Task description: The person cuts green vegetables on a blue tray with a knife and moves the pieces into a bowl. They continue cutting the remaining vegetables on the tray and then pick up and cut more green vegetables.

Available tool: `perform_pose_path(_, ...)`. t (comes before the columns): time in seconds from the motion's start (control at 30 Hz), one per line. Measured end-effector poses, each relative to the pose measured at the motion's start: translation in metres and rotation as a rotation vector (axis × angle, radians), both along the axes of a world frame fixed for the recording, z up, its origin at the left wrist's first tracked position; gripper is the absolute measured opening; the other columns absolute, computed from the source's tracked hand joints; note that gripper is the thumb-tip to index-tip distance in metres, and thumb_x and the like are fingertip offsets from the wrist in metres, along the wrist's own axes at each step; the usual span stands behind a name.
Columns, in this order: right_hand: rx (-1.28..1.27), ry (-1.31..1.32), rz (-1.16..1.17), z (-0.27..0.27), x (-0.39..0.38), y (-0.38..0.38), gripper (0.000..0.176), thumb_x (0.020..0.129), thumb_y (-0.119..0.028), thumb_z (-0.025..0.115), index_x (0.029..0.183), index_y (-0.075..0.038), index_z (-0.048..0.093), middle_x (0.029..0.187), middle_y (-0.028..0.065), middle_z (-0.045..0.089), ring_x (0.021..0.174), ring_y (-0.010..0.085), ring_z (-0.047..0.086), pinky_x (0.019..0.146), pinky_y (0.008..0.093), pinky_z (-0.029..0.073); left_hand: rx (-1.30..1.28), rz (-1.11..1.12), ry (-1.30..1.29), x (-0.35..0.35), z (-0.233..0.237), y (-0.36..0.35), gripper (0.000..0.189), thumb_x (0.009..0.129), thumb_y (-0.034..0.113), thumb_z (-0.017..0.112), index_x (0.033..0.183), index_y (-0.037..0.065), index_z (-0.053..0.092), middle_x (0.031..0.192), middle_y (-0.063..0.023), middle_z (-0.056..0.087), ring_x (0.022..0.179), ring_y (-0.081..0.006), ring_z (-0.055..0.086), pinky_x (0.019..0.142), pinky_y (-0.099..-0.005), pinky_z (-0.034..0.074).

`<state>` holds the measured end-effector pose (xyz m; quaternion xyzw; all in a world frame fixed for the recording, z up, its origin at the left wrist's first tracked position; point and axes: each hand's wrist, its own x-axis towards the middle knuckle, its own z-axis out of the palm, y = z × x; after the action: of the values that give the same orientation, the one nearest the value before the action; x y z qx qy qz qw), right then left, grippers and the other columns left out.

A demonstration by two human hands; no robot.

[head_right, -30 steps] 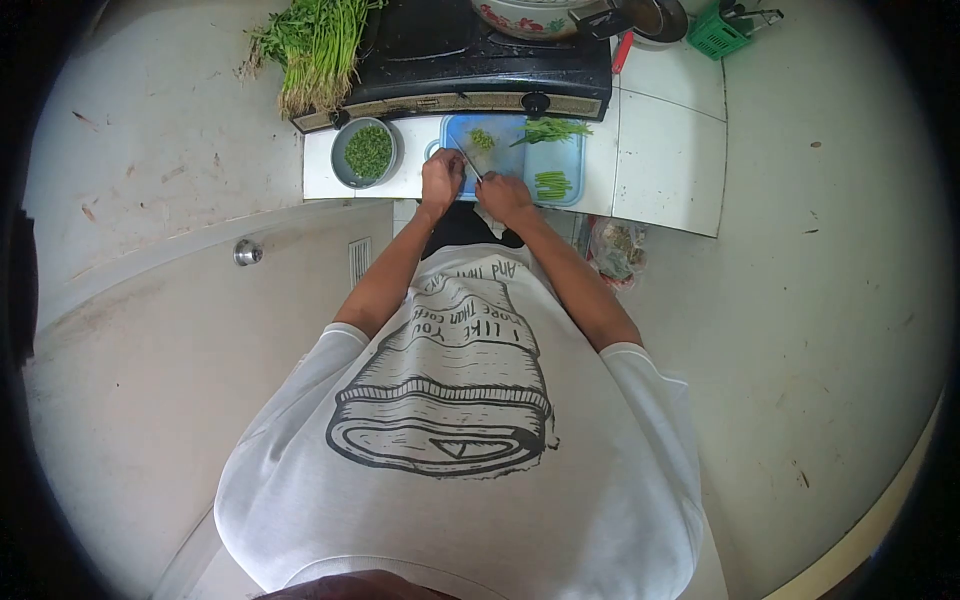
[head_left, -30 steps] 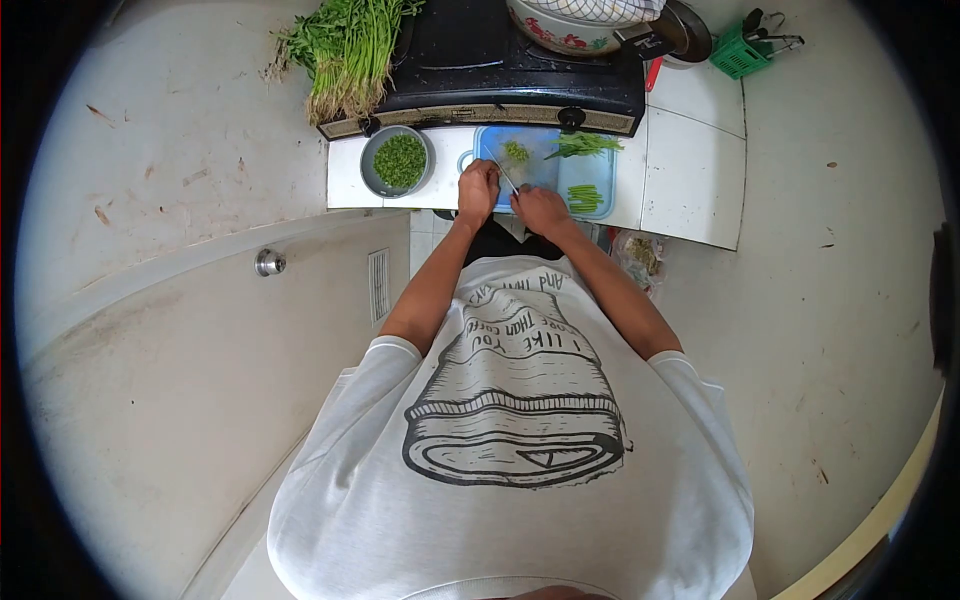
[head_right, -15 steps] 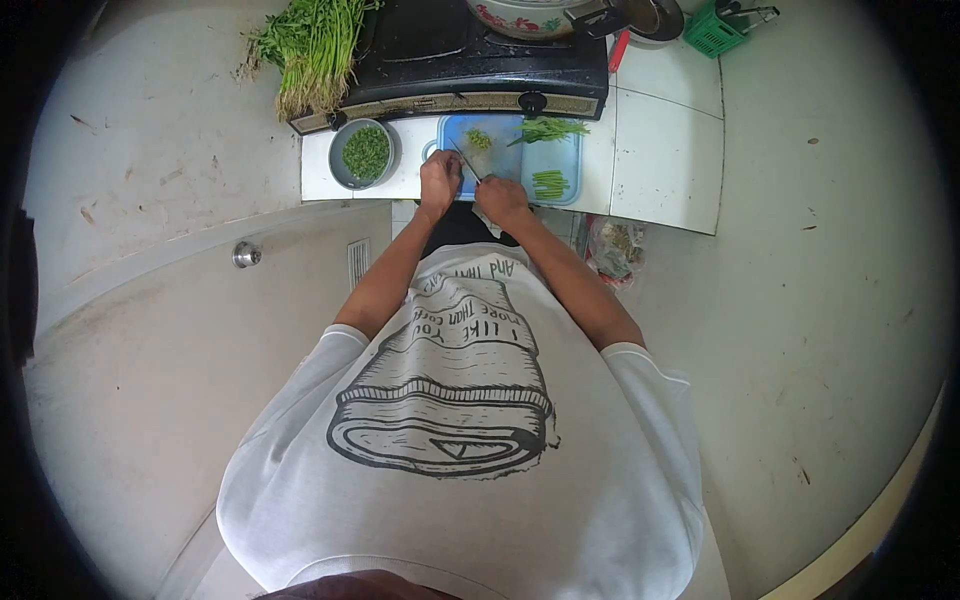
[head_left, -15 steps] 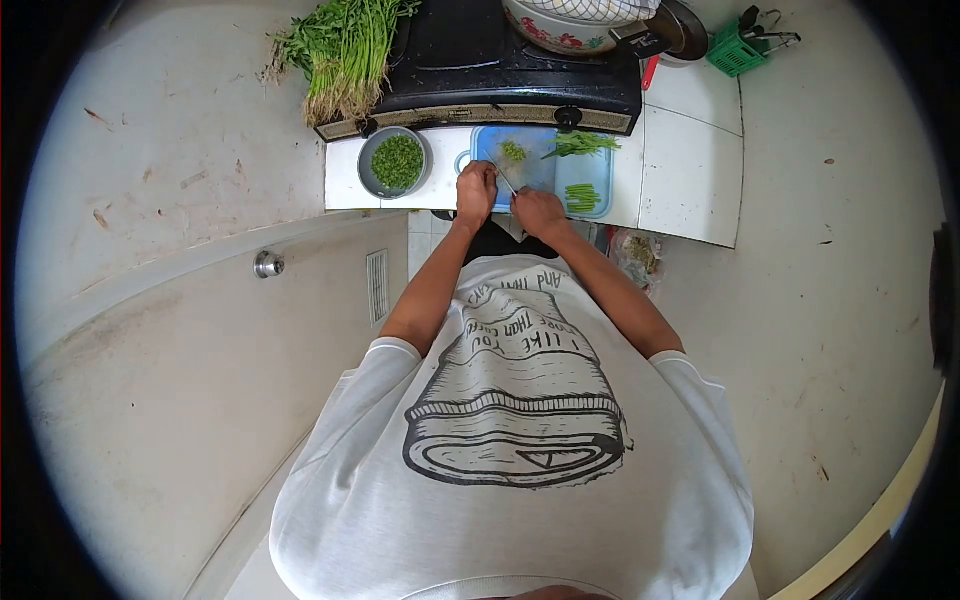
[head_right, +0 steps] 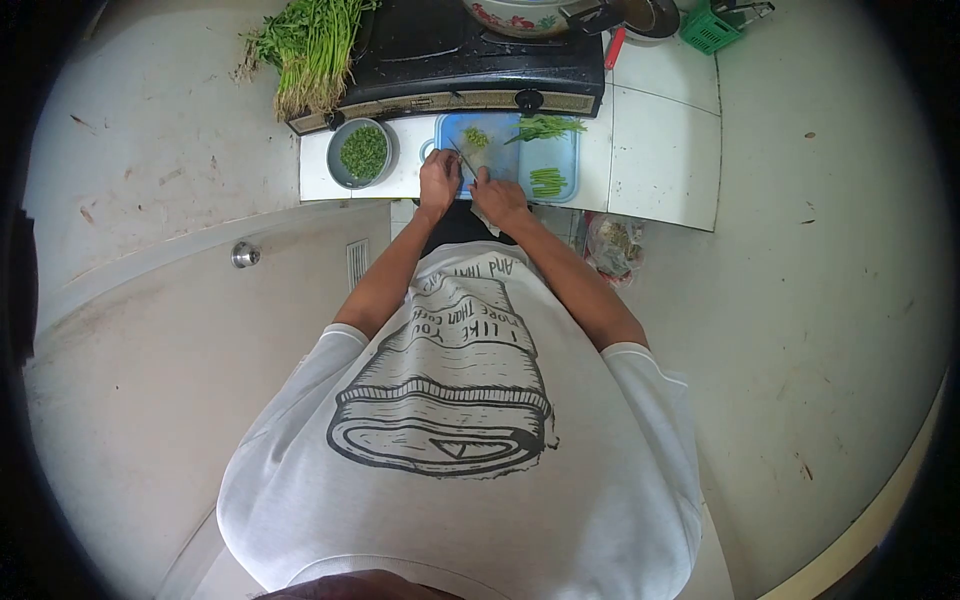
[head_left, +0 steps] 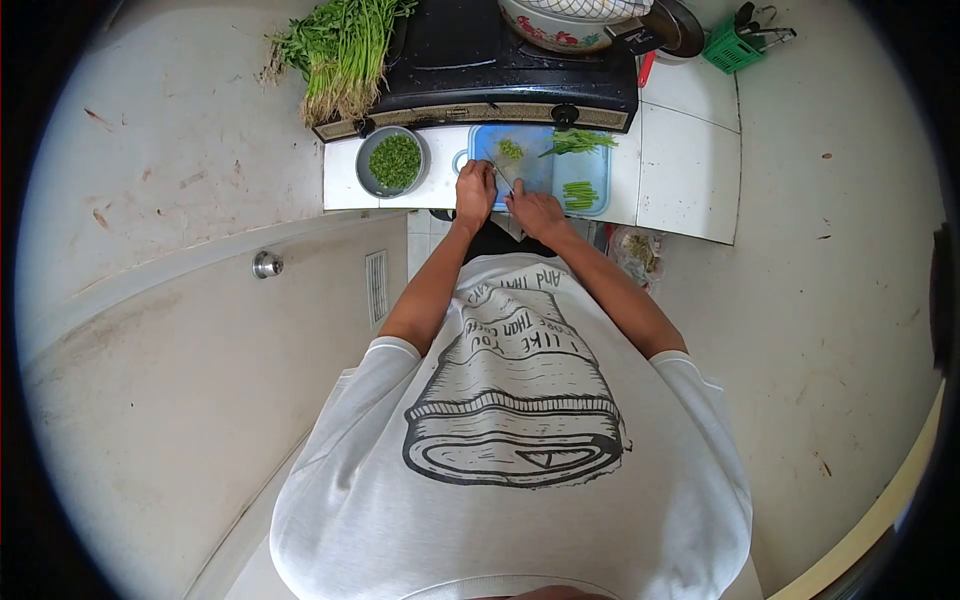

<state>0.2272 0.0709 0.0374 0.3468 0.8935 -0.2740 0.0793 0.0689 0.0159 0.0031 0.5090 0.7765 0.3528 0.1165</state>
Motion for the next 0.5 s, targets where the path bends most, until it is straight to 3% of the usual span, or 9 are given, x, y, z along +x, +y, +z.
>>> perform_pose_path(0.07,0.004,0.065,0.028,-0.001,0.0,-0.001,0.032,0.105,-0.032,0.045,0.108,0.0,0.046,0.082,0.0257,0.071,0.079,0.0406,0.073,0.072,0.0525,0.057,-0.035,0.007,-0.011,-0.001,0.001,0.0,0.005,0.086,-0.002,0.062,0.09,-0.002,0.066,0.089,-0.0228,0.063,0.086,-0.0434,0.061,0.078,-0.0488,0.052)
perform_pose_path(0.1,0.003,0.067,0.031,-0.007,-0.001,-0.001,0.032,0.105,-0.032,0.045,0.108,0.0,0.046,0.082,0.0257,0.071,0.079,0.0406,0.073,0.072,0.0525,0.057,-0.004,0.005,-0.007,-0.002,-0.004,0.0,0.005,0.086,0.0,0.064,0.091,-0.002,0.067,0.086,-0.0211,0.063,0.08,-0.0408,0.062,0.074,-0.0475,0.051)
perform_pose_path(0.2,0.044,0.098,0.036,-0.02,-0.004,0.004,0.029,0.103,-0.028,0.047,0.106,0.0,0.049,0.081,0.0263,0.071,0.079,0.0408,0.073,0.073,0.053,0.057,0.028,-0.003,0.017,-0.003,-0.004,0.0,0.006,0.086,0.001,0.066,0.092,-0.002,0.068,0.084,-0.0195,0.063,0.075,-0.0381,0.063,0.07,-0.0459,0.051)
perform_pose_path(0.27,0.119,0.108,0.071,-0.017,-0.009,0.005,0.019,0.092,-0.017,0.056,0.101,0.0,0.054,0.08,0.0244,0.073,0.076,0.039,0.074,0.067,0.0495,0.058,0.028,-0.01,0.037,-0.002,-0.003,0.0,0.006,0.086,0.001,0.066,0.091,-0.002,0.068,0.084,-0.0195,0.063,0.074,-0.038,0.063,0.07,-0.0457,0.051)
perform_pose_path(0.37,0.128,0.105,0.042,-0.017,-0.014,0.004,0.017,0.092,-0.017,0.055,0.097,-0.001,0.057,0.079,0.0229,0.073,0.075,0.0378,0.075,0.066,0.048,0.059,0.05,-0.017,0.022,-0.002,-0.002,0.0,0.006,0.085,0.0,0.066,0.091,-0.002,0.069,0.083,-0.0194,0.063,0.075,-0.038,0.063,0.071,-0.0451,0.052)
perform_pose_path(0.43,0.143,0.12,0.039,-0.025,-0.016,0.004,0.018,0.092,-0.018,0.057,0.098,-0.001,0.057,0.079,0.0226,0.074,0.075,0.0373,0.075,0.066,0.0474,0.059,-0.017,-0.011,-0.029,-0.001,0.002,-0.001,0.006,0.085,-0.002,0.062,0.09,-0.001,0.066,0.087,-0.0214,0.063,0.085,-0.042,0.062,0.077,-0.0479,0.052)
perform_pose_path(0.5,0.157,0.138,0.036,-0.027,-0.018,0.004,0.02,0.092,-0.02,0.058,0.098,-0.001,0.058,0.08,0.0224,0.074,0.076,0.0368,0.075,0.067,0.0468,0.059,-0.002,-0.008,-0.009,-0.002,0.003,0.0,0.006,0.085,-0.001,0.064,0.09,0.0,0.068,0.085,-0.0204,0.063,0.081,-0.0402,0.063,0.075,-0.0468,0.052)
